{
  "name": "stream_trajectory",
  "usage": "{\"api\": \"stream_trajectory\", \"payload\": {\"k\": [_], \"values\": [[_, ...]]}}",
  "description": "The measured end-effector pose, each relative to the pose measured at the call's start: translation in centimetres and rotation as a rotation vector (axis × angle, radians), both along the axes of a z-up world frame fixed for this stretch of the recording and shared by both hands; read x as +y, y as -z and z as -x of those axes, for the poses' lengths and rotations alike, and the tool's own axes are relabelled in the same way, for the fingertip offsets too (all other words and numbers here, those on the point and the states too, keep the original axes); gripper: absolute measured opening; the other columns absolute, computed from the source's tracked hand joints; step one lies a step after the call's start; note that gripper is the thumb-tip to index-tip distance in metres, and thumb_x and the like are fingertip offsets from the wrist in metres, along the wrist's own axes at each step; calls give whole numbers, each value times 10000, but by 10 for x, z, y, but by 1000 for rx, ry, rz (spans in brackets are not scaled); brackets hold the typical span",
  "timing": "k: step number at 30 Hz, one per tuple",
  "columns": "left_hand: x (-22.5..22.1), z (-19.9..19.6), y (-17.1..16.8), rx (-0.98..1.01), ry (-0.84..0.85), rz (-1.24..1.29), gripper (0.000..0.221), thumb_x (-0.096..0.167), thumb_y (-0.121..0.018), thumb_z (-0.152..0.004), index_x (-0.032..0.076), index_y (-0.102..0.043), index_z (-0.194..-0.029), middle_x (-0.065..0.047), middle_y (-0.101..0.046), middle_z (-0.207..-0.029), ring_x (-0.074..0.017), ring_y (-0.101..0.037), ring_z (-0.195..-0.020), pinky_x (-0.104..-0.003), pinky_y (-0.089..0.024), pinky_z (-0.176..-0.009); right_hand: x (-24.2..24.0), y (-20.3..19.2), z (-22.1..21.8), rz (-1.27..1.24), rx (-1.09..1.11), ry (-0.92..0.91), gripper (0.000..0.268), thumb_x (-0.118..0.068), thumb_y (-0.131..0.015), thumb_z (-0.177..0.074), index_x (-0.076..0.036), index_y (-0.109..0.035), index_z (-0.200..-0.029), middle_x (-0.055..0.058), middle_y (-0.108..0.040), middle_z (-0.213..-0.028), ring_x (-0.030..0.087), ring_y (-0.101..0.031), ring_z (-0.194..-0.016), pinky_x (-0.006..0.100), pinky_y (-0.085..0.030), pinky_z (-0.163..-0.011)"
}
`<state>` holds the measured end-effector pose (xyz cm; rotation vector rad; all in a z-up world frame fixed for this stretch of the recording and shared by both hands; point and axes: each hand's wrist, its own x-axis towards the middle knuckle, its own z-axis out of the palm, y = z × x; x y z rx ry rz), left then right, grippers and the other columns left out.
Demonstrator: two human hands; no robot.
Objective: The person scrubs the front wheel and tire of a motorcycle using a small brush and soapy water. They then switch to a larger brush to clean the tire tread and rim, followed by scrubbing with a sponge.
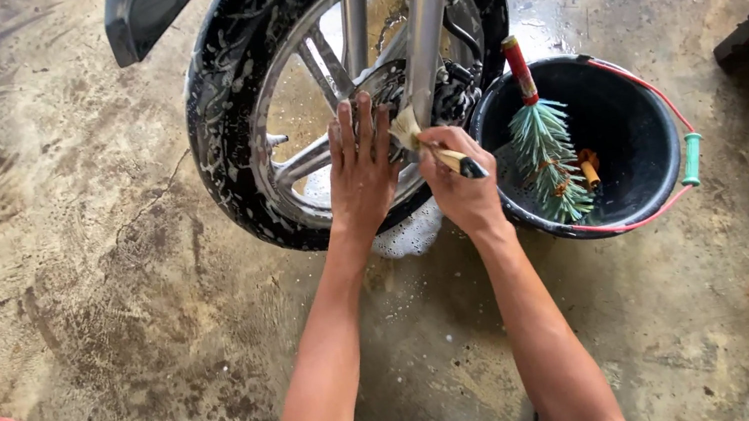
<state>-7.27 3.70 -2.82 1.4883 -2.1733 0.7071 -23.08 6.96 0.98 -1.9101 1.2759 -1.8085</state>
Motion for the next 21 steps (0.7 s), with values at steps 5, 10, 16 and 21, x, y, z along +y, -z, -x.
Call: {"api": "stream_trajectory", "payload": {"k": [5,10,16,21], "values": [[-4,-6,9,-175,-83,-92,893,384,-695,-983,112,-181,-1660,-169,-130,-1709,-379,-102,-1572,-467,-85,-1285,0,-31,5,78,91,-20,178,3,-745,-912,-57,-764,-1078,149,-730,-1050,338,-741,-949,388,-585,-758],[-20,-24,-4,-372,-11,91,637,216,-467,-1036,93,-264,-1627,-157,-202,-1694,-323,-144,-1577,-450,-101,-1315,-18,-40,24,-23,122,-110,126,10,-724,-912,-35,-749,-1027,201,-748,-957,386,-735,-829,425,-571,-637],[-44,-44,-1,-513,146,-1,759,271,-508,-944,58,-244,-1622,-174,-164,-1700,-333,-87,-1586,-474,-71,-1323,-40,-46,40,80,334,-268,101,2,-734,-862,-55,-748,-943,157,-769,-965,394,-733,-878,459,-586,-705],[-40,-40,-14,-780,47,-162,1247,746,-641,-738,46,-123,-1630,-193,-29,-1712,-376,51,-1587,-546,62,-1325,-53,-76,47,41,349,-180,221,-98,-725,-941,-178,-792,-1136,66,-753,-949,245,-696,-712,367,-576,-635]]}}
